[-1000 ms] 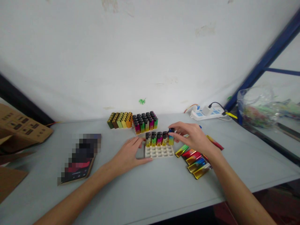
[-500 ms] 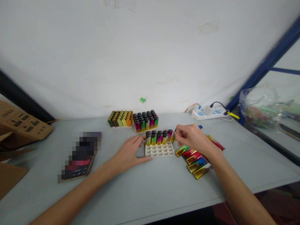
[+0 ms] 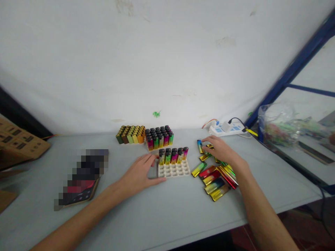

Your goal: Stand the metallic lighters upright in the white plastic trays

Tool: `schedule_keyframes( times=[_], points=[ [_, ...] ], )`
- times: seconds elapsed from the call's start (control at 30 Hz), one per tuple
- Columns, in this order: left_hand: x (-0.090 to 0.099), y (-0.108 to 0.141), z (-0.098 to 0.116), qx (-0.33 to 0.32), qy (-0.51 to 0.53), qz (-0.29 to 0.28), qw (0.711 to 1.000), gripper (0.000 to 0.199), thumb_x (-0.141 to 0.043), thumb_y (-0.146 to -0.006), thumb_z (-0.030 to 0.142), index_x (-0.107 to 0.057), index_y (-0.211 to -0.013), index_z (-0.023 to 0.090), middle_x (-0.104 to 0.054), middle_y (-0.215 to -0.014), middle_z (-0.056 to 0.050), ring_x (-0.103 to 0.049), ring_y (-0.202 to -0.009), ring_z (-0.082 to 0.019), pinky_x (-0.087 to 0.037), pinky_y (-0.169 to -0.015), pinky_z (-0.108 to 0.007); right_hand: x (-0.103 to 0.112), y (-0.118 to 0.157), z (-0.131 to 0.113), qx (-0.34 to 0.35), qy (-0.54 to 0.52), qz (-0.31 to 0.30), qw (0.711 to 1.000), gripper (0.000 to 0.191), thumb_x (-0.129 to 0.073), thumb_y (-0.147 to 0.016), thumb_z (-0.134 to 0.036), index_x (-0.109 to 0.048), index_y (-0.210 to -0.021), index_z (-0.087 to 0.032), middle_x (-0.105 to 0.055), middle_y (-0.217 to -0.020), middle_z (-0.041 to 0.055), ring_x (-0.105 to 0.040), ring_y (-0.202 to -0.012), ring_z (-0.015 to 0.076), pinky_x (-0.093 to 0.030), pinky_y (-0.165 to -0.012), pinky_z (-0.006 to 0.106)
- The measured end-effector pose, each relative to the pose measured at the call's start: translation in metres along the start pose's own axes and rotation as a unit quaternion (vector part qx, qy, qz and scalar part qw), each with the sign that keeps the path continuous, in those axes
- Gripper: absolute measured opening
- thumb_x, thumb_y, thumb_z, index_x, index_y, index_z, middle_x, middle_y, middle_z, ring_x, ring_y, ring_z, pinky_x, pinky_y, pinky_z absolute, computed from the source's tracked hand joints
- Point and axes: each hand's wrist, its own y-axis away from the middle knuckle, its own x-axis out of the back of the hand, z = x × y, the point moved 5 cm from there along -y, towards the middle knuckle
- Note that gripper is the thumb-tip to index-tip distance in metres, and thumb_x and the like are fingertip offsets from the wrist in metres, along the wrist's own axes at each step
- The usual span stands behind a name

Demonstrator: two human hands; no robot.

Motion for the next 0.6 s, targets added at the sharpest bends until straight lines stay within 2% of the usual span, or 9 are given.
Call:
schedule_keyframes(
  times=[0.07,0.17,0.23,0.3,0.37,0.47,0.53,0.6],
  points=[
    [0.001,0.000,0.001,0.000,0.000,0.004,1.000,0.060,-0.070,-0.079,0.069,-0.058,-0.110,0.019,-0.063,-0.101,-0.008,-0.062,-0.097,-0.029,-0.052,-0.090,-0.042,-0.011,-0.003,0.008,-0.033,0.026,-0.017,0.999,0.035,-0.060,-0.096,-0.039,-0.067,-0.120,-0.015,-0.069,-0.116,0.0180,-0.065,-0.110,0.0294,-0.048,-0.099,0.044],
    [0.003,0.000,0.003,-0.001,0.006,0.005,1.000,0.059,-0.070,-0.079,0.069,-0.059,-0.111,0.020,-0.064,-0.101,-0.008,-0.063,-0.097,-0.029,-0.052,-0.090,-0.042,-0.021,-0.014,0.009,-0.105,0.073,-0.019,0.992,0.051,-0.060,-0.093,-0.054,-0.065,-0.122,-0.012,-0.068,-0.113,0.0203,-0.066,-0.106,0.0332,-0.050,-0.093,0.046],
    [0.004,0.000,0.004,0.000,0.010,0.004,1.000,0.059,-0.070,-0.080,0.068,-0.059,-0.112,0.020,-0.064,-0.101,-0.008,-0.063,-0.098,-0.030,-0.052,-0.091,-0.042,-0.027,-0.022,0.004,-0.120,0.088,-0.030,0.988,0.046,-0.061,-0.094,-0.049,-0.066,-0.119,-0.012,-0.069,-0.110,0.0193,-0.067,-0.103,0.0330,-0.051,-0.091,0.045],
    [0.004,0.001,0.003,-0.001,0.010,0.006,1.000,0.059,-0.070,-0.080,0.068,-0.059,-0.113,0.020,-0.064,-0.101,-0.008,-0.063,-0.098,-0.030,-0.052,-0.091,-0.043,-0.031,-0.029,-0.005,-0.088,0.074,-0.041,0.993,0.032,-0.061,-0.095,-0.036,-0.068,-0.114,-0.012,-0.071,-0.106,0.0172,-0.067,-0.101,0.0300,-0.050,-0.091,0.042],
    [0.004,0.001,0.003,-0.003,0.008,0.008,1.000,0.060,-0.071,-0.080,0.068,-0.058,-0.115,0.020,-0.064,-0.102,-0.008,-0.063,-0.098,-0.030,-0.053,-0.092,-0.043,-0.030,-0.030,-0.013,-0.042,0.036,-0.026,0.998,0.024,-0.060,-0.095,-0.028,-0.068,-0.111,-0.012,-0.072,-0.103,0.0153,-0.068,-0.098,0.0268,-0.051,-0.092,0.040],
    [0.002,0.001,0.002,-0.002,0.005,0.004,1.000,0.061,-0.072,-0.079,0.066,-0.057,-0.117,0.020,-0.065,-0.103,-0.009,-0.063,-0.099,-0.030,-0.053,-0.092,-0.044,-0.016,-0.022,-0.023,-0.003,-0.078,0.031,0.996,0.027,-0.059,-0.096,-0.032,-0.067,-0.114,-0.013,-0.073,-0.102,0.0134,-0.069,-0.092,0.0240,-0.055,-0.086,0.039],
    [0.001,0.002,0.001,0.002,0.002,-0.002,1.000,0.061,-0.072,-0.080,0.066,-0.057,-0.116,0.020,-0.064,-0.104,-0.009,-0.063,-0.100,-0.031,-0.052,-0.093,-0.045,-0.004,-0.013,-0.032,0.004,-0.185,0.051,0.981,0.033,-0.058,-0.098,-0.037,-0.065,-0.122,-0.016,-0.074,-0.105,0.0117,-0.071,-0.092,0.0221,-0.058,-0.084,0.037],
    [0.000,0.002,0.001,0.005,-0.001,-0.008,1.000,0.060,-0.072,-0.080,0.065,-0.057,-0.116,0.020,-0.064,-0.104,-0.010,-0.063,-0.101,-0.031,-0.052,-0.094,-0.046,0.005,-0.006,-0.042,0.004,-0.276,0.041,0.960,0.038,-0.056,-0.100,-0.041,-0.061,-0.130,-0.019,-0.074,-0.104,0.0096,-0.073,-0.092,0.0206,-0.059,-0.084,0.036]
  ],
)
